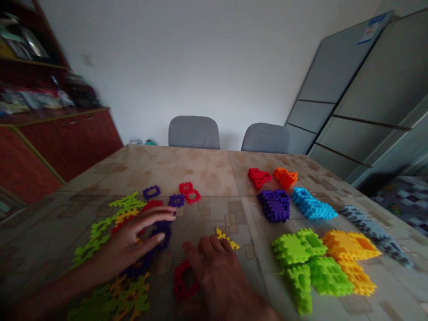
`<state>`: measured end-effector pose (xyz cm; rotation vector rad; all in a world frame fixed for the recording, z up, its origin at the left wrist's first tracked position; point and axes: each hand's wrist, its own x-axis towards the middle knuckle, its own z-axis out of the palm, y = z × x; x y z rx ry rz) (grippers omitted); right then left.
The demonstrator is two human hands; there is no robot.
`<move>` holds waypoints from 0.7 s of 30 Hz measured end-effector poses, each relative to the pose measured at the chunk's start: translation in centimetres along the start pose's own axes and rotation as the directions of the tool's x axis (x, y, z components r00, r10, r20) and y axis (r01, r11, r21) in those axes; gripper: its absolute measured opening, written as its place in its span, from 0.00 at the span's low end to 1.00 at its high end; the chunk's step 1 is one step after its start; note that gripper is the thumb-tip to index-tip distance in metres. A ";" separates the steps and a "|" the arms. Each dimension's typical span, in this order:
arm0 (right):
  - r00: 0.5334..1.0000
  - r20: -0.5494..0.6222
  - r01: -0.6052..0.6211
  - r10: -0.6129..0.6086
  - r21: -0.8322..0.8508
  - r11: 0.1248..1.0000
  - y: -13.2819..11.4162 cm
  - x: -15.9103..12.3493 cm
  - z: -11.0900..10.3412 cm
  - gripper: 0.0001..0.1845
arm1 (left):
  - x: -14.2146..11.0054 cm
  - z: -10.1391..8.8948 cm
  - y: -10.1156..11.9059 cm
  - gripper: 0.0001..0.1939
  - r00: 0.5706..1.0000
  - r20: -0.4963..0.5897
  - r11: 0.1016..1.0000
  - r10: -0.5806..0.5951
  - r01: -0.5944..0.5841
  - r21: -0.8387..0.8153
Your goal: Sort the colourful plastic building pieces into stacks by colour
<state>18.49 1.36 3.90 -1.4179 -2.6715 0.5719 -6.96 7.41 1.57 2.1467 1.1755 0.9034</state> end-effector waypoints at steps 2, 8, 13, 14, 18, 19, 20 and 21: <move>0.990 0.011 0.142 -0.143 0.057 0.988 0.6 -0.3 -0.9 0.43 | 0.2 -0.2 -0.1 0.17 1.000 -0.022 1.000 -0.009 0.010 0.005; 0.970 0.015 0.240 -0.244 0.132 0.962 0.5 -0.2 -1.9 0.27 | 0.5 -0.6 -0.4 0.16 0.998 -0.054 1.000 -0.012 0.012 0.006; 0.970 -0.024 0.242 -0.241 0.119 0.963 0.8 0.1 -0.9 0.32 | 0.4 -0.4 -0.6 0.16 0.999 -0.049 1.000 0.001 -0.001 0.016; 0.970 -0.029 0.244 -0.243 0.120 0.962 0.9 0.1 -0.8 0.34 | 0.4 -0.4 -0.6 0.16 0.999 -0.050 1.000 0.003 -0.002 0.016; 0.975 -0.056 0.221 -0.215 0.123 0.968 1.1 0.1 -0.2 0.37 | 0.8 -0.8 -0.3 0.16 0.999 -0.047 0.999 0.006 -0.005 0.034; 0.976 -0.058 0.217 -0.212 0.116 0.969 1.1 0.2 -0.1 0.39 | 1.1 -1.1 -0.3 0.16 0.999 -0.040 0.999 0.004 -0.002 0.048; 0.976 -0.053 0.215 -0.210 0.109 0.971 1.2 0.2 0.0 0.42 | 1.5 -1.5 -0.2 0.17 1.000 -0.029 0.998 0.001 0.001 0.065; 0.976 -0.040 0.216 -0.213 0.102 0.971 1.2 0.2 0.1 0.44 | 2.2 -1.8 -0.3 0.18 1.000 -0.013 0.997 -0.001 0.002 0.082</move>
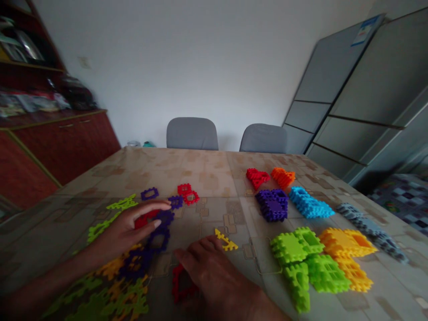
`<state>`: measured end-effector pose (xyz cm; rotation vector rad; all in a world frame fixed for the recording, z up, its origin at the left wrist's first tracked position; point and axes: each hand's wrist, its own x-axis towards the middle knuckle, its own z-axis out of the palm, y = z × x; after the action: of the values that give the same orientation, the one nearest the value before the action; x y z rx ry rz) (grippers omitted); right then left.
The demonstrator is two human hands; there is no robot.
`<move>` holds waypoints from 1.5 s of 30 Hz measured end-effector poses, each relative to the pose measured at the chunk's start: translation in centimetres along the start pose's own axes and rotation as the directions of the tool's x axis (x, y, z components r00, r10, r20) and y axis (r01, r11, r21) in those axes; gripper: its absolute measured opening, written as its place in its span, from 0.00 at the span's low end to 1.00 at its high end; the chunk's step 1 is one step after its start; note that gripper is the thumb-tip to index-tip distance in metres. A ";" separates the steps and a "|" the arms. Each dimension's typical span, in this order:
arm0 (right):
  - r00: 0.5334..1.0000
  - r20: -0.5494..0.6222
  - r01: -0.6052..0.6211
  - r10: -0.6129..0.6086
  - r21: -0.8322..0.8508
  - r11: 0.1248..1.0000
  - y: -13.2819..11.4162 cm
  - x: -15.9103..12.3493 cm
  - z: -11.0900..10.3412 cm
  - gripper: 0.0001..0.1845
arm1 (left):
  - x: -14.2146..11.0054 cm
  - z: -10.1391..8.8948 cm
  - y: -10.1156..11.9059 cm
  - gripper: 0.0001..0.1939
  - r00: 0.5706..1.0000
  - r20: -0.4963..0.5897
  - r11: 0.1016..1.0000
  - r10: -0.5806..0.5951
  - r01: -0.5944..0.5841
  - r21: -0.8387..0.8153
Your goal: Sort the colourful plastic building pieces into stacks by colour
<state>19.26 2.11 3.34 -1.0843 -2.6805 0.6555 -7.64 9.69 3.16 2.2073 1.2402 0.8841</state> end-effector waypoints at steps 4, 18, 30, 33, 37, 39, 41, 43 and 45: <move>0.998 0.067 -0.001 0.003 -0.030 1.000 0.0 0.2 0.1 0.43 | 4.2 -0.9 -1.8 0.21 0.996 0.081 0.998 0.024 -0.028 0.052; 0.996 0.064 0.066 -0.057 -0.138 0.988 0.9 0.2 1.1 0.41 | 11.7 5.0 -6.4 0.15 0.944 0.317 0.921 0.091 -0.201 0.334; 0.992 0.068 -0.113 0.110 0.034 0.993 0.3 -0.6 -1.8 0.49 | 10.2 1.8 -3.6 0.18 0.821 0.539 0.926 0.189 -0.332 0.182; 0.990 0.027 -0.142 0.141 0.023 0.990 0.6 -0.5 -2.1 0.41 | 11.0 2.1 -3.5 0.14 0.778 0.608 0.928 0.159 -0.328 0.178; 0.989 -0.058 -0.137 0.138 0.028 0.990 1.3 -0.3 -1.9 0.35 | 11.9 2.0 -3.4 0.13 0.786 0.611 0.951 0.093 -0.252 0.179; 0.980 -0.106 -0.161 0.165 0.046 0.986 1.8 -0.3 -1.8 0.31 | 11.9 1.5 -3.4 0.12 0.814 0.577 0.972 0.060 -0.178 0.150; 0.967 -0.168 -0.183 0.194 0.076 0.980 2.3 -0.2 -1.7 0.30 | 11.7 1.0 -3.3 0.12 0.850 0.526 0.992 0.023 -0.083 0.091; 0.945 -0.258 -0.175 0.200 0.117 0.978 2.7 -0.1 -1.5 0.31 | 10.9 0.6 -3.0 0.11 0.885 0.465 1.000 -0.027 0.031 0.000; 0.913 -0.361 -0.142 0.189 0.153 0.978 2.9 0.0 -1.2 0.33 | 9.5 0.6 -2.4 0.12 0.911 0.400 0.979 -0.098 0.161 -0.126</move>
<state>21.45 4.31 3.06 -1.2678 -2.2135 0.5654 -4.92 19.12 4.14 2.0208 1.0671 0.4374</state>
